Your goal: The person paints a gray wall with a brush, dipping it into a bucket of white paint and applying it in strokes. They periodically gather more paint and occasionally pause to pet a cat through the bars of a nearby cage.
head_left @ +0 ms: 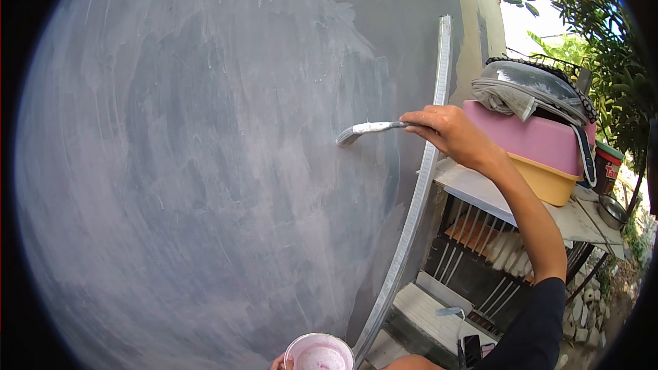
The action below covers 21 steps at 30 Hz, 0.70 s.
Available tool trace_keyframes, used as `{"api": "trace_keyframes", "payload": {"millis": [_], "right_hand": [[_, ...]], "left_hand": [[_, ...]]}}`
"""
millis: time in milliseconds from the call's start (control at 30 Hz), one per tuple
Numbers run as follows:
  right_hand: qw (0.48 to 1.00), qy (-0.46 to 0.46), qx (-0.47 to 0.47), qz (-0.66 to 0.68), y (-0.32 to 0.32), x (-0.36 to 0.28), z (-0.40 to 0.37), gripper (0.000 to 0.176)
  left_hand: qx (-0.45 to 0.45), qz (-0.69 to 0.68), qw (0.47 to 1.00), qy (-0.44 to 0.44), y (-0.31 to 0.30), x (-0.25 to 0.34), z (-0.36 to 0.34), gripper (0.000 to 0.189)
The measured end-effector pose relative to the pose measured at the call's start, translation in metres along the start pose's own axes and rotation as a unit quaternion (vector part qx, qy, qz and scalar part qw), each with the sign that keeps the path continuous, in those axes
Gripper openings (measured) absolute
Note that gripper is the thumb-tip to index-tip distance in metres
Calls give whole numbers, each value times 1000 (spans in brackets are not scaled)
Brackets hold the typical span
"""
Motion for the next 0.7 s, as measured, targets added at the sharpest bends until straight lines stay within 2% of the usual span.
{"api": "trace_keyframes", "payload": {"millis": [100,133,200,333,400,500,533,667,700], "right_hand": [[986,-22,157,-42,-22,17,28,21],[986,-23,157,-42,-25,20,37,21],[965,-4,248,-87,-40,20,43,22],[957,15,267,-115,-30,4,32,22],[980,16,176,-88,1,-5,19,21],[990,17,122,-63,37,-33,-19,21],[997,21,74,-27,47,-42,-32,22],[994,22,-65,80,50,-55,-49,22],[994,25,-68,82,45,-51,-46,22]], "left_hand": [[7,-55,998,32,1,-2,4,28],[8,-55,998,31,2,-3,3,28],[25,-26,998,54,1,0,-2,26],[31,-60,996,65,-5,-12,-6,26],[46,-47,997,27,-13,-32,-2,26],[48,-99,994,27,-17,-8,-11,24],[55,-82,994,36,-19,6,-16,23],[85,-81,993,15,-23,2,-13,26],[84,-79,993,11,-23,0,-12,26]]}}
Point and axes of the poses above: each hand's wrist, its own z-axis towards the middle knuckle, its own y-axis out of the palm, x = y × z, the point moved 7 cm from there along z, towards the middle knuckle
